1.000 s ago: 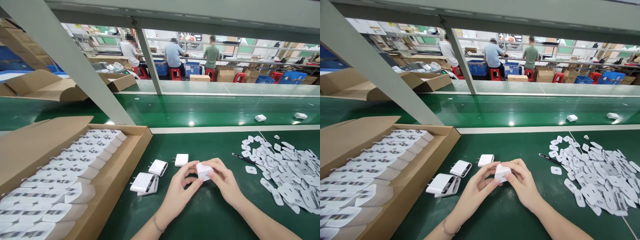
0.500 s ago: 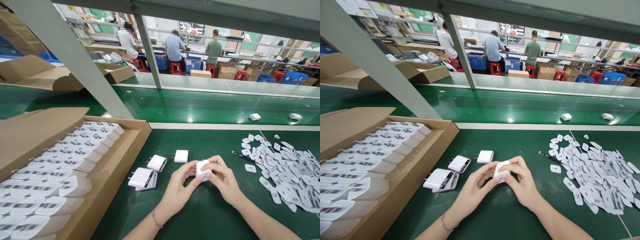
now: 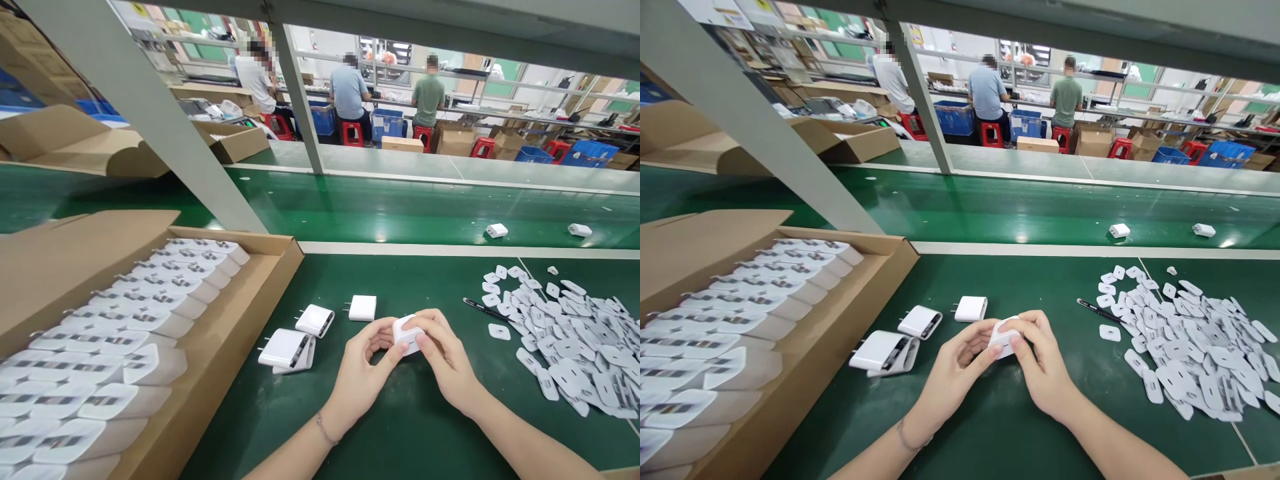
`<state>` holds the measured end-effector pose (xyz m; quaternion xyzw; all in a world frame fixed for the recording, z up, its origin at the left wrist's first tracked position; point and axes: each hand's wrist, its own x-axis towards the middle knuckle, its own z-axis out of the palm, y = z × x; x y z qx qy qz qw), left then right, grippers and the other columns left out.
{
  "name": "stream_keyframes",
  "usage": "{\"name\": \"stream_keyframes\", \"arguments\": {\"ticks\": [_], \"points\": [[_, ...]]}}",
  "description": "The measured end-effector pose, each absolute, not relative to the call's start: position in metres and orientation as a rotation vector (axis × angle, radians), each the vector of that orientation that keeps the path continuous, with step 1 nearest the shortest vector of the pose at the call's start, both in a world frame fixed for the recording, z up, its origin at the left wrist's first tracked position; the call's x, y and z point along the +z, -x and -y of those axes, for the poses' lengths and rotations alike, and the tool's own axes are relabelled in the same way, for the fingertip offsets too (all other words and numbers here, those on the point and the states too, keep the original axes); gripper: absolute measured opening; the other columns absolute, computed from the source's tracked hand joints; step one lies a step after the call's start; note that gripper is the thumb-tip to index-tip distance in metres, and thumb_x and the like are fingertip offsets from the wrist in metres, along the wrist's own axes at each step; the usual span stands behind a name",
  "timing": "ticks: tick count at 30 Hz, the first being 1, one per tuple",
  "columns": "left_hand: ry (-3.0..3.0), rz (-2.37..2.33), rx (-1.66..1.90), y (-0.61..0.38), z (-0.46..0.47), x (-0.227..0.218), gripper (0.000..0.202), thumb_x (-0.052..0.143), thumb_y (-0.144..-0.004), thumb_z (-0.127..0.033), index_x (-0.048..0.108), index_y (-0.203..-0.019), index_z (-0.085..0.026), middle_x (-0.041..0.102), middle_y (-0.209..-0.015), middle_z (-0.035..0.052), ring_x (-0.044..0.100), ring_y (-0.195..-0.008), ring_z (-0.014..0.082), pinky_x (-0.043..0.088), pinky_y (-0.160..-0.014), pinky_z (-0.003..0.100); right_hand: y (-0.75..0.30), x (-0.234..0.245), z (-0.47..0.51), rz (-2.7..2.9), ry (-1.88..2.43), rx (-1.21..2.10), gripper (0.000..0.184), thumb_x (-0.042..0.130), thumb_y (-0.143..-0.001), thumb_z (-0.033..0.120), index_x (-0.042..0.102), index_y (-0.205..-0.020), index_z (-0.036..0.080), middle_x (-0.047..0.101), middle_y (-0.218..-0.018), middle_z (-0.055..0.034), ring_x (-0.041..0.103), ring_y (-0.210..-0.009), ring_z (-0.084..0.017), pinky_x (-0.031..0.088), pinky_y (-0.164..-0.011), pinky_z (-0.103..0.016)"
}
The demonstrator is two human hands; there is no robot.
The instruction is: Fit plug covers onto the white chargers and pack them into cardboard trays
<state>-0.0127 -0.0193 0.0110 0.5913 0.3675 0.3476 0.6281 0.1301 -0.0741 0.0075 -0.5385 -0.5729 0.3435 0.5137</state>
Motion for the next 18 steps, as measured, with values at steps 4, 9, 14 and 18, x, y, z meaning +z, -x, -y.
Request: {"name": "stream_keyframes", "arguments": {"ticks": [4,9,14,18], "points": [[-1.298,-0.877,0.806,0.0101,0.0202,0.0098,0.029,0.067,-0.072,-0.036,0.063,-0.092,-0.014,0.069,-0.084,0.0069,0.063,-0.076,0.0196,0.052,-0.068,0.028,-0.1315,0.0082,0.0713,1.343,1.296,0.885,0.025,0.041,-0.093,0.035,0.063,-0.098,0.026,0.052,-0.098,-0.0044,0.052,-0.095,-0.017,0.043,-0.086,-0.030],[-1.237,-0.891,0.802,0.0074,0.0206,0.0089,0.028,0.069,-0.071,-0.037,0.063,-0.086,-0.014,0.066,-0.075,0.0035,0.059,-0.065,0.0145,0.051,-0.063,0.025,-0.1320,0.0049,0.0670,1.279,1.277,0.951,0.027,0.042,-0.092,0.039,0.064,-0.099,0.025,0.055,-0.098,-0.0047,0.053,-0.094,-0.017,0.045,-0.083,-0.030],[-1.227,-0.867,0.783,0.0038,0.0200,0.0056,0.029,0.070,-0.071,-0.035,0.061,-0.089,-0.014,0.065,-0.082,0.0039,0.060,-0.071,0.0142,0.051,-0.070,0.025,-0.1330,0.0014,0.0643,1.180,1.243,0.926,0.025,0.050,-0.087,0.043,0.066,-0.088,0.023,0.054,-0.089,-0.0044,0.054,-0.084,-0.017,0.048,-0.073,-0.030],[-1.067,-0.691,0.655,0.0055,0.0152,0.0052,0.033,0.063,-0.078,-0.042,0.056,-0.098,-0.016,0.063,-0.079,0.0036,0.059,-0.067,0.0151,0.053,-0.058,0.026,-0.1364,0.0030,0.0641,1.208,1.195,0.932,0.024,0.052,-0.086,0.042,0.068,-0.089,0.025,0.052,-0.089,-0.0040,0.054,-0.082,-0.017,0.048,-0.074,-0.031]]}}
